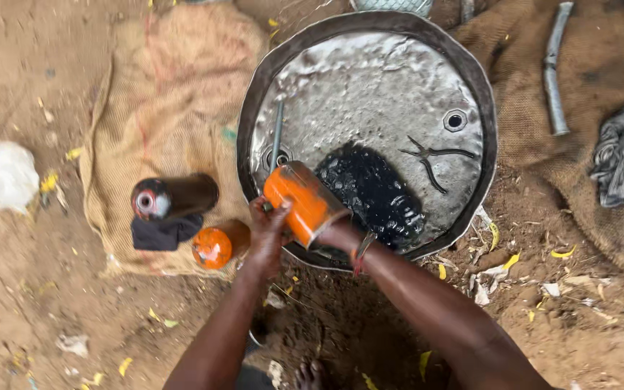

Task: The person cleans several oil filter components by hand and with a cloth in a basin of dark oil, wiping the interiors and exteriors of the canisters.

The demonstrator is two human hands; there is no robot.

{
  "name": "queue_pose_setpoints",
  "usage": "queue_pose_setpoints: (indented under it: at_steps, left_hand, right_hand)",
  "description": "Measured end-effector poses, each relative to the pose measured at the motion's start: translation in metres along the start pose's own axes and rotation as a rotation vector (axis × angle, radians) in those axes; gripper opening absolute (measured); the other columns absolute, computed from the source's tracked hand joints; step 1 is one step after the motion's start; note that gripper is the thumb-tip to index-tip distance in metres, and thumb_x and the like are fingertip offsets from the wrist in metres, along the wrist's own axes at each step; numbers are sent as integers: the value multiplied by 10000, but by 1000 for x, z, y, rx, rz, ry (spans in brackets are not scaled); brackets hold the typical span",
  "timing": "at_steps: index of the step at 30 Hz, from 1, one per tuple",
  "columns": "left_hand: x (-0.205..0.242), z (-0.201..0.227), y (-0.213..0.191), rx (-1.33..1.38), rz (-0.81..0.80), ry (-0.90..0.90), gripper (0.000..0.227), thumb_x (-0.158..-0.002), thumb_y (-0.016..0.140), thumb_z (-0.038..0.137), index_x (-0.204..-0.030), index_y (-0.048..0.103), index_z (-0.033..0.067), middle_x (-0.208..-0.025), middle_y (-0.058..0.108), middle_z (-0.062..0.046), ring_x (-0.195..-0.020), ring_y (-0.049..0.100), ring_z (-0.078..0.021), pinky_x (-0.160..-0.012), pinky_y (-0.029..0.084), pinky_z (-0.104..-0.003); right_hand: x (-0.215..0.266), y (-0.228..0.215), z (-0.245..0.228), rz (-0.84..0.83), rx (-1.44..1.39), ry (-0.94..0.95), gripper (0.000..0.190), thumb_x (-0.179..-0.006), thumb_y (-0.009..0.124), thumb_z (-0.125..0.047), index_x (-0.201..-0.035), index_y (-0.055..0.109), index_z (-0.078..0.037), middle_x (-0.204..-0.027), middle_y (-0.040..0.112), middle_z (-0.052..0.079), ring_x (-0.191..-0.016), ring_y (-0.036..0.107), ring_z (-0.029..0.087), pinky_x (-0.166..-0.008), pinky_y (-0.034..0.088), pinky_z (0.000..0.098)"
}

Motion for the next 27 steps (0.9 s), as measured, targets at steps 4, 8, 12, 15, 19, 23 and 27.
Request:
queue_pose_setpoints:
  at_steps: [4,8,12,15,19,23,27]
  left_hand:
    - [-13,30,23,473,-413,73,665,-844,670,491,-1391,453,182,-1375,597,-29,-1315,552,-281,-1037,485,-576]
    - [-38,11,52,901,-537,187,597,-915,677,436,-1401,556,109,-1374,633,-114,-1297,571,-316,-1089,496,-509]
    - [-48,-16,77,791,-394,139,512,-902,677,341,-1362,574,140,-1257,655,-89,-1177,614,-299,-1008,525,-509]
    - [-46,-21,76,669,-203,178,550,-826,769,256,-1327,574,139,-1245,653,-73,-1171,634,-274,-1021,534,-510]
    - [-38,-17,82,817,-347,99,595,-823,763,317,-1356,566,143,-1285,656,-81,-1184,637,-268,-1028,513,-483]
    - [-16,-27,82,1003,-528,-72,662,-829,749,411,-1394,569,117,-1301,653,-120,-1194,619,-321,-1030,489,-523]
    - [-13,-4,68,849,-397,93,719,-792,803,382,-1402,553,94,-1312,618,-149,-1243,572,-340,-1082,458,-561]
  right_hand:
    - [-13,14,9,-3,-2043,339,531,-946,723,-263,-1403,543,-61,-1342,630,154,-1199,616,308,-976,542,516]
    - [20,-15,11,143,-2027,366,524,-954,709,-260,-1419,567,-65,-1426,611,146,-1315,588,289,-1125,508,454]
    - [56,-47,5,29,-1483,434,519,-941,682,-254,-1418,567,-83,-1433,607,132,-1319,586,281,-1125,496,446]
    - [65,-59,4,-59,-1197,462,512,-953,667,-240,-1425,557,-75,-1438,602,133,-1317,586,278,-1129,489,441]
    - [47,-75,10,6,-1205,469,503,-968,647,-222,-1434,545,-64,-1445,594,134,-1314,585,273,-1135,480,434]
    - [39,-59,16,115,-1539,380,493,-984,627,-204,-1444,533,-53,-1452,586,136,-1311,585,269,-1140,472,427]
    - [28,-46,7,-6,-617,198,426,-990,643,-211,-1385,572,-66,-1359,635,111,-1232,622,228,-1064,518,392]
Point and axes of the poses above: each hand's wrist, its own x-axis away from the middle knuckle, its own y-axis out of the palm, z = x × y, the point moved 9 cm from there along -x, towards the middle knuckle
